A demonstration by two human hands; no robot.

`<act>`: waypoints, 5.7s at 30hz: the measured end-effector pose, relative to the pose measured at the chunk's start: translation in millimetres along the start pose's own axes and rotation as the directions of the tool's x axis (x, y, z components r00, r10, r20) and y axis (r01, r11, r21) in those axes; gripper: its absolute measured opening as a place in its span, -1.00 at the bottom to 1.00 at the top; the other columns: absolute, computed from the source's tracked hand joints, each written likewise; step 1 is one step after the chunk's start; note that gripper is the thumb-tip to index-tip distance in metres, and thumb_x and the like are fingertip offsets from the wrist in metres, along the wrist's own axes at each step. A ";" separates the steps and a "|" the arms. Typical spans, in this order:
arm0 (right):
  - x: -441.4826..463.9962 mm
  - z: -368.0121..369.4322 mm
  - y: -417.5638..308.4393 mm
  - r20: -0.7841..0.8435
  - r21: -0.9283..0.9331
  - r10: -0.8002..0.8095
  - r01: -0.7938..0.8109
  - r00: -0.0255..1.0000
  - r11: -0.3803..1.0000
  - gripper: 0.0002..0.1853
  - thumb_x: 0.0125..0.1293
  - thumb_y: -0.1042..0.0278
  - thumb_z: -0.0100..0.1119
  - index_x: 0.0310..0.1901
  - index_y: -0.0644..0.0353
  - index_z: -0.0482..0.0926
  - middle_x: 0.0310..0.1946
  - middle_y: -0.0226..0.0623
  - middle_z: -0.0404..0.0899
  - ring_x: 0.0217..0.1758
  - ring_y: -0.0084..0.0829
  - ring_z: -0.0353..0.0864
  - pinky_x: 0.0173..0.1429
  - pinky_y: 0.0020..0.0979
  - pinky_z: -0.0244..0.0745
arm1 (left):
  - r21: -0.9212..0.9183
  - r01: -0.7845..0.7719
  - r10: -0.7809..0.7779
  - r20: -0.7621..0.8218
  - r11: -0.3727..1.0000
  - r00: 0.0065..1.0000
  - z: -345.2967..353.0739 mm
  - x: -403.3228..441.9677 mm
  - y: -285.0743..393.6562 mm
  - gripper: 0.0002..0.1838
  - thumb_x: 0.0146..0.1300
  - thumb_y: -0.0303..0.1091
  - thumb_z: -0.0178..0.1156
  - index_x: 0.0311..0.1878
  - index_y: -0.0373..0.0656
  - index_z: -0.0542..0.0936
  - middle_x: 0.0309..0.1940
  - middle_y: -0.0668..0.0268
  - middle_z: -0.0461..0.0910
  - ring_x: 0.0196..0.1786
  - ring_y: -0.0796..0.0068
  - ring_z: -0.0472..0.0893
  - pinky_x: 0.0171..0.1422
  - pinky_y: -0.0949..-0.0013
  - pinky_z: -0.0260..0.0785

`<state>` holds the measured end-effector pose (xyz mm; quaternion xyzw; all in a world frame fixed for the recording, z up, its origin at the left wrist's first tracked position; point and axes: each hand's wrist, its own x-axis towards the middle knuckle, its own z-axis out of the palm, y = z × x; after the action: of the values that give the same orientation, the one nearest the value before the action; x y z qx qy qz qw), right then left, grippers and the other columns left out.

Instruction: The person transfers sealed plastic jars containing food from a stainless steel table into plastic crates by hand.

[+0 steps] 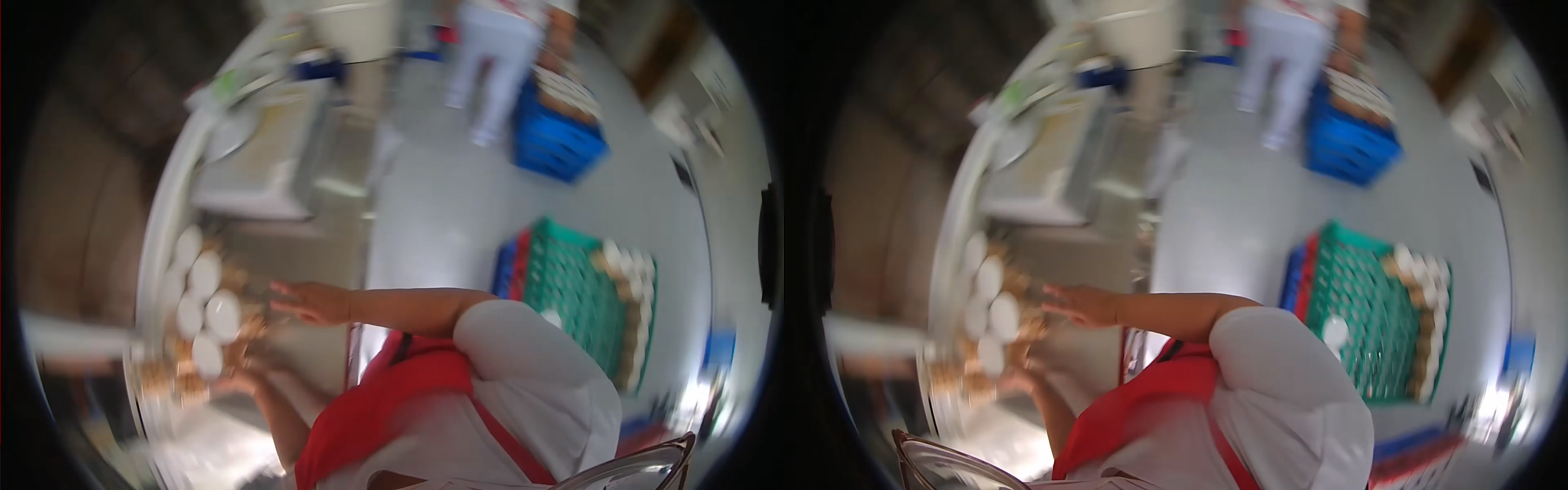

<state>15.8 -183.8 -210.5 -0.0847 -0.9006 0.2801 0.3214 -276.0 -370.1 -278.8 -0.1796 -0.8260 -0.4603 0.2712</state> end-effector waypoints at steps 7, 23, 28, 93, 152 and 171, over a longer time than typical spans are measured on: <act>-381.1 -169.9 51.9 -0.573 -0.015 0.688 -0.846 0.445 0.534 -0.36 -0.05 0.62 -0.03 0.20 0.13 0.32 0.20 0.04 0.23 0.35 -0.06 0.13 0.34 -0.22 0.18 | 0.167 -0.680 0.690 -0.339 0.714 0.640 17.7 43.7 161.5 -0.28 0.11 -0.26 0.27 0.24 -0.37 0.18 0.17 -0.07 0.26 0.15 -0.04 0.36 0.18 0.02 0.27; -824.8 -377.1 59.6 -0.629 0.010 0.548 -0.710 -0.552 -0.704 0.06 -0.16 -0.29 0.31 0.39 -0.34 -0.05 0.41 -0.09 -0.10 0.47 0.02 -0.17 0.32 0.28 -0.11 | -0.943 -0.132 0.587 0.295 0.305 -0.754 -4.3 -470.7 485.9 -0.56 0.03 -0.56 0.19 0.05 -0.17 0.47 0.15 0.09 0.37 0.25 0.08 0.32 0.24 0.20 0.27; -849.4 -345.4 75.8 -0.712 -0.070 0.578 -0.778 -0.399 -0.624 0.02 -0.22 -0.22 0.37 0.35 -0.28 0.11 0.38 -0.07 -0.06 0.44 0.00 -0.10 0.35 0.20 -0.11 | -0.931 0.021 0.491 0.173 0.365 -0.854 -15.1 -553.8 505.9 -0.56 0.04 -0.51 0.22 0.06 -0.16 0.47 0.14 0.12 0.38 0.22 0.08 0.35 0.28 0.20 0.23; -41.2 16.5 -108.1 -0.228 0.170 0.119 -0.081 0.966 0.982 -0.02 -0.05 0.37 0.39 0.35 0.19 -0.07 0.27 0.13 0.02 0.32 0.05 0.13 0.35 -0.16 0.12 | -0.552 0.399 0.077 0.649 0.732 0.757 -159.5 -92.3 97.5 0.31 -0.19 -0.58 0.44 0.39 -0.16 -0.43 0.29 0.04 0.01 0.30 0.17 0.24 0.27 0.20 0.27; -728.2 -379.5 -26.4 -0.519 0.678 0.831 -0.496 0.200 0.543 -0.14 -0.17 0.29 0.43 0.23 0.11 0.22 0.20 -0.15 0.19 0.26 -0.22 0.22 0.26 -0.25 0.23 | 0.116 0.056 0.078 -0.191 0.992 -0.978 25.4 -744.3 605.4 0.19 -0.32 -0.19 0.54 0.41 0.02 0.01 0.35 0.16 0.08 0.38 0.24 0.15 0.40 0.13 0.06; -961.1 -366.2 82.0 -0.847 0.299 0.129 -0.662 -0.517 -0.687 -0.36 0.08 -0.15 0.16 0.18 -0.09 0.33 0.26 -0.28 0.22 0.35 0.05 0.05 0.17 0.19 0.23 | -0.022 0.343 0.270 0.666 0.939 -0.696 62.3 -654.9 602.2 0.08 -0.01 -0.47 0.28 0.43 0.00 -0.29 0.31 0.11 0.10 0.30 0.23 0.25 0.31 0.21 0.25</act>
<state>991.7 -270.7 -534.0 -0.9775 -0.1697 -0.0818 0.0953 551.8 -39.3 -308.0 -0.4887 -0.4730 -0.1491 -0.7177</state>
